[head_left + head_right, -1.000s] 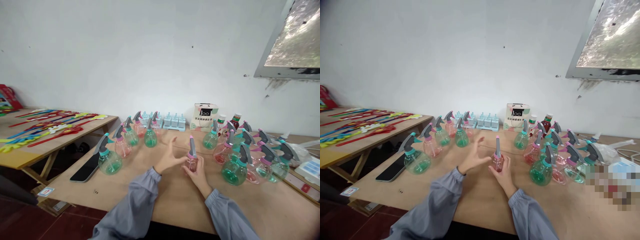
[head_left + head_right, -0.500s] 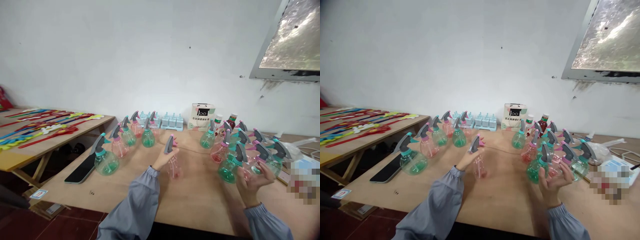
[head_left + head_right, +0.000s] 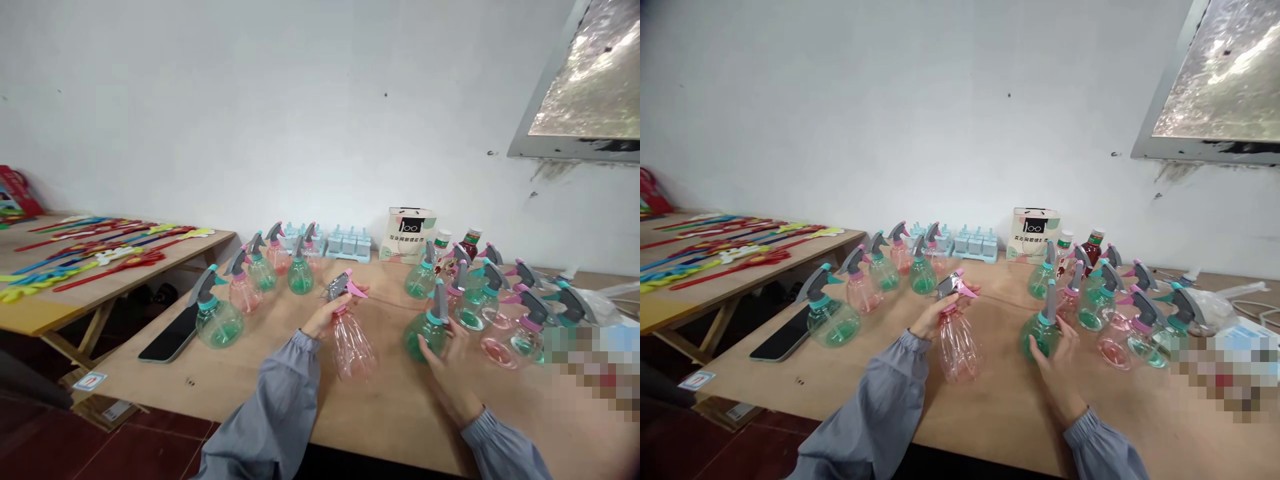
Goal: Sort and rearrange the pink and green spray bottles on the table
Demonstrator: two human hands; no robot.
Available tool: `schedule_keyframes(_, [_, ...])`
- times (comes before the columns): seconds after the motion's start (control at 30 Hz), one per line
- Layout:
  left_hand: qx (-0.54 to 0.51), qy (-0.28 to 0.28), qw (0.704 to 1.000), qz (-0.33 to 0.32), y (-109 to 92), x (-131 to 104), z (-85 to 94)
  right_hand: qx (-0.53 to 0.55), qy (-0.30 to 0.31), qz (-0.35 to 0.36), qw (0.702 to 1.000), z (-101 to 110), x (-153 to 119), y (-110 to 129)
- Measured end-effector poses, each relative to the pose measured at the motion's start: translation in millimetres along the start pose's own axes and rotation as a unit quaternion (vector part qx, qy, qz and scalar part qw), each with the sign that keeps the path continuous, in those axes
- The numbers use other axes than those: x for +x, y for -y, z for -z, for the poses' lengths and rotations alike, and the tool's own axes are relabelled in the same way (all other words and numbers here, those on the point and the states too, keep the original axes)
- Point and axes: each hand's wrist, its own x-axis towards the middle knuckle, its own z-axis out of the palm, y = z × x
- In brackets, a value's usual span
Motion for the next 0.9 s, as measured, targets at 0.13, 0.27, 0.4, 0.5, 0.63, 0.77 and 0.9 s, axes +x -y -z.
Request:
schedule_keyframes(0.13, [-0.034,-0.035,0.997,-0.064,9.2,3.0,7.5,0.01,0.04,0.041,0.998,-37.7,14.9,11.5])
schedule_keyframes(0.27, [-0.02,-0.006,0.998,-0.065,9.9,2.2,10.9,0.029,0.027,0.071,0.997,-66.0,20.8,9.3])
schedule_keyframes(0.4, [-0.018,0.015,0.999,-0.031,6.8,0.1,9.3,0.062,0.011,0.053,0.997,-75.1,16.1,1.7])
schedule_keyframes(0.5, [-0.004,0.005,1.0,-0.019,6.9,0.2,7.8,0.113,0.052,-0.03,0.992,-75.3,10.9,-3.6])
schedule_keyframes(0.63, [0.002,0.048,0.999,-0.002,10.1,1.6,7.0,0.19,0.103,-0.118,0.969,-76.6,6.9,-9.4])
schedule_keyframes(0.77, [0.01,0.029,1.0,-0.002,11.0,1.4,7.7,0.179,0.132,-0.128,0.967,-77.9,5.6,-13.8])
schedule_keyframes(0.9, [0.0,0.022,1.0,0.004,11.0,2.4,7.6,0.161,0.156,-0.144,0.964,-78.0,4.3,-15.4])
